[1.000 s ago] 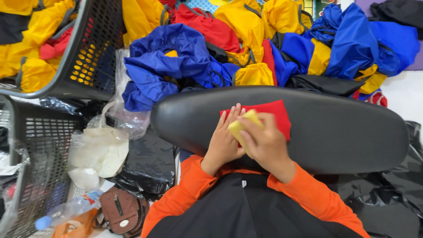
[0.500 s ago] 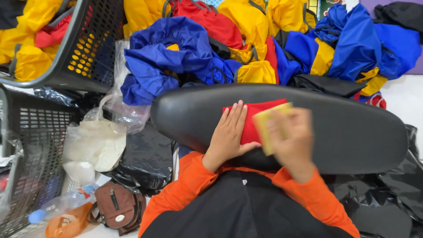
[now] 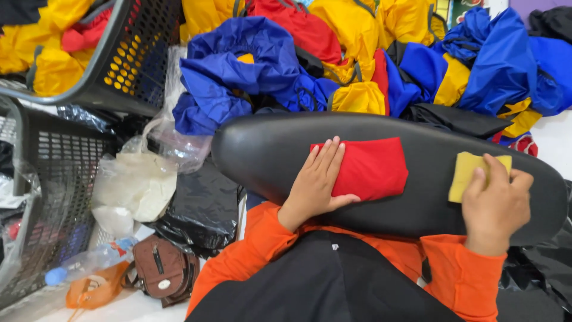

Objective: Cleaning fabric covers with a sponge, bagging them, and trimming loose threads with scissors.

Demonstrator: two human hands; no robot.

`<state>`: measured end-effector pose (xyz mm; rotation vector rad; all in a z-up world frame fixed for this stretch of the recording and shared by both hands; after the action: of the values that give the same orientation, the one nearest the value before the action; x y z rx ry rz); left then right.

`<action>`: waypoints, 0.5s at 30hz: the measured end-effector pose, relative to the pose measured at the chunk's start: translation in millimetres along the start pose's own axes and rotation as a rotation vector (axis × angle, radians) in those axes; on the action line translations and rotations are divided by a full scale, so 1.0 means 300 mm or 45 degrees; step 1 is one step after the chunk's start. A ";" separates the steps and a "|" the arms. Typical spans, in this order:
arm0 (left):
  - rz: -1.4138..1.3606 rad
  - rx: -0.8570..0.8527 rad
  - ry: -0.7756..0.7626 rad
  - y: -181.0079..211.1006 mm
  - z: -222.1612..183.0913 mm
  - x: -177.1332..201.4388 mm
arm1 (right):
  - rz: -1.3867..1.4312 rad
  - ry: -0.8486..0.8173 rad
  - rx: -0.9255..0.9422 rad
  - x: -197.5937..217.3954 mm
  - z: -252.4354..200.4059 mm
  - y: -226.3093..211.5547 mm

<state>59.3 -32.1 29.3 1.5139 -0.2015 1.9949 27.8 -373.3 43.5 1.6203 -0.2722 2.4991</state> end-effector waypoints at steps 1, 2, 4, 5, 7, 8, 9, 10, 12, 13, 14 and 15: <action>-0.003 0.011 -0.006 0.000 0.000 -0.003 | 0.000 -0.011 0.008 0.016 -0.004 -0.016; -0.006 0.001 -0.007 0.002 0.001 -0.003 | -0.023 -0.023 0.040 0.030 -0.005 -0.038; -0.006 0.012 -0.014 -0.002 0.001 -0.004 | -0.039 -0.047 0.088 0.092 0.027 -0.149; -0.029 0.000 -0.045 -0.002 0.000 -0.011 | 0.229 -0.016 0.203 0.151 0.056 -0.256; -0.063 0.005 -0.090 -0.010 -0.001 -0.034 | 0.499 -0.010 0.321 0.174 0.087 -0.421; -0.081 -0.005 -0.131 -0.011 -0.005 -0.056 | 0.715 -0.102 0.493 0.134 0.072 -0.509; -0.099 -0.015 -0.171 -0.012 -0.009 -0.077 | 0.936 -0.192 0.662 0.101 0.052 -0.595; -0.097 0.000 -0.176 -0.014 -0.012 -0.075 | 0.944 -0.204 0.670 0.070 0.039 -0.646; 0.080 -0.005 -0.215 -0.020 -0.016 -0.071 | 0.810 -0.390 0.863 -0.009 -0.011 -0.788; 0.086 0.012 -0.214 -0.033 -0.025 -0.035 | 0.818 -0.395 0.878 -0.039 -0.029 -0.800; 0.184 0.103 -0.243 -0.058 -0.035 -0.003 | 0.712 -0.410 0.871 -0.076 -0.047 -0.806; 0.282 0.195 -0.274 -0.085 -0.046 0.027 | 0.606 -0.423 0.863 -0.116 -0.064 -0.811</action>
<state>60.8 -2.2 26.1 1.8767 -0.3237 2.0532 79.1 -133.3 21.0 2.4924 0.2190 2.8385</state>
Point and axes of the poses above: each hand's wrist, its own z-axis towards the middle knuckle, its own x-axis out of the back of the hand, y = z × x, the point moved 7 cm from there along z, towards the middle knuckle, and after that the axes turned 9 degrees about z, right-handed, at the moved point
